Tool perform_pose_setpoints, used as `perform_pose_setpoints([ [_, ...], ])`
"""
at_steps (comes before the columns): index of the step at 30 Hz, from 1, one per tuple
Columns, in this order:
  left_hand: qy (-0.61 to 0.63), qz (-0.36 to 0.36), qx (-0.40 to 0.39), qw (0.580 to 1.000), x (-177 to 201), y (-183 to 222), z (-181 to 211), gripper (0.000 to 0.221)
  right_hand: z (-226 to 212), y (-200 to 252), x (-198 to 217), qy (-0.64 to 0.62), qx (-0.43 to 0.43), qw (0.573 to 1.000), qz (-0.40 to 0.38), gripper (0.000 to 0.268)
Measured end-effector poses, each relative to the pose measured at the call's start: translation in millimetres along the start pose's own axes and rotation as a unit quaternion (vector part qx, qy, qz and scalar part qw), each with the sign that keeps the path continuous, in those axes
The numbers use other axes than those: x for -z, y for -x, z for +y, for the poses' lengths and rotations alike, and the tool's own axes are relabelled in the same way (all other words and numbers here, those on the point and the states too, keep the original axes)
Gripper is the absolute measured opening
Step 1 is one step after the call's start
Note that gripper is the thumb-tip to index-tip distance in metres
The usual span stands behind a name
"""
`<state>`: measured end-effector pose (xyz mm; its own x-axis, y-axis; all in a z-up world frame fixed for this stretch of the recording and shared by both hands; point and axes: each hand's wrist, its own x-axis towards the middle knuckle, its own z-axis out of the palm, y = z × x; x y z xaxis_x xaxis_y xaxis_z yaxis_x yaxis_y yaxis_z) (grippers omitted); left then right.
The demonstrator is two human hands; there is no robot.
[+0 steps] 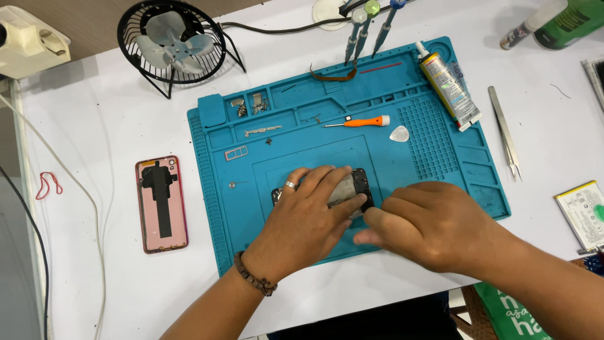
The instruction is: The person uses a screwdriver to remove screws from a disassembled smartphone placed on a blue work mat. They then use their hands to carefully lift and remove the internal battery from the phone chassis.
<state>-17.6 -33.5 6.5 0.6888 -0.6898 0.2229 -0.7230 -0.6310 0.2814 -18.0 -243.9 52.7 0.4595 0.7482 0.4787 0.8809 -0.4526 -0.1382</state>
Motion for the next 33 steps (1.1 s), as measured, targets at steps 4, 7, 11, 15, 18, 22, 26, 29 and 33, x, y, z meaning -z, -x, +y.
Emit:
perform_pose_setpoints([
  [4, 0.012, 0.019, -0.001, 1.0, 1.1, 1.0, 0.1, 0.04, -1.3, -4.8, 5.2, -0.08, -0.041, 0.994, -0.069, 0.019],
  [7, 0.03, 0.009, 0.002, 1.0, 0.1, 4.1, 0.3, 0.032, -1.0, -1.3, -0.4, -0.036, -0.041, 0.998, -0.025, 0.016],
  [11, 0.046, 0.005, 0.001, 0.999, 0.6, 3.2, -1.4, 0.034, 0.9, 1.0, 2.7, -0.039, -0.035, 0.998, -0.027, 0.022],
  [15, 0.035, 0.001, 0.003, 0.999, -1.8, 4.6, -2.5, 0.034, -1.0, -0.8, 1.3, -0.061, -0.04, 0.997, -0.028, 0.013],
  [18, 0.045, 0.011, 0.004, 0.999, -4.0, 4.6, -3.6, 0.034, 0.1, 1.2, -3.2, -0.038, -0.003, 0.999, 0.016, 0.026],
  [22, 0.028, 0.012, 0.006, 1.0, -2.5, 3.7, -2.4, 0.036, -1.9, -2.6, 1.5, -0.048, -0.023, 0.997, -0.047, 0.018],
  [26, 0.035, 0.002, 0.008, 0.999, -5.1, 4.9, -3.1, 0.036, -0.9, 0.7, -3.5, -0.063, -0.032, 0.997, -0.005, 0.016],
  [29, 0.03, -0.003, 0.009, 1.0, -4.8, 4.8, -3.2, 0.037, -0.6, -1.8, 0.9, -0.034, -0.029, 0.999, -0.016, 0.022],
  [33, 0.028, 0.004, 0.007, 1.0, -4.0, 4.2, -3.4, 0.036, -2.5, -1.4, -0.2, -0.07, -0.037, 0.996, -0.039, 0.01],
])
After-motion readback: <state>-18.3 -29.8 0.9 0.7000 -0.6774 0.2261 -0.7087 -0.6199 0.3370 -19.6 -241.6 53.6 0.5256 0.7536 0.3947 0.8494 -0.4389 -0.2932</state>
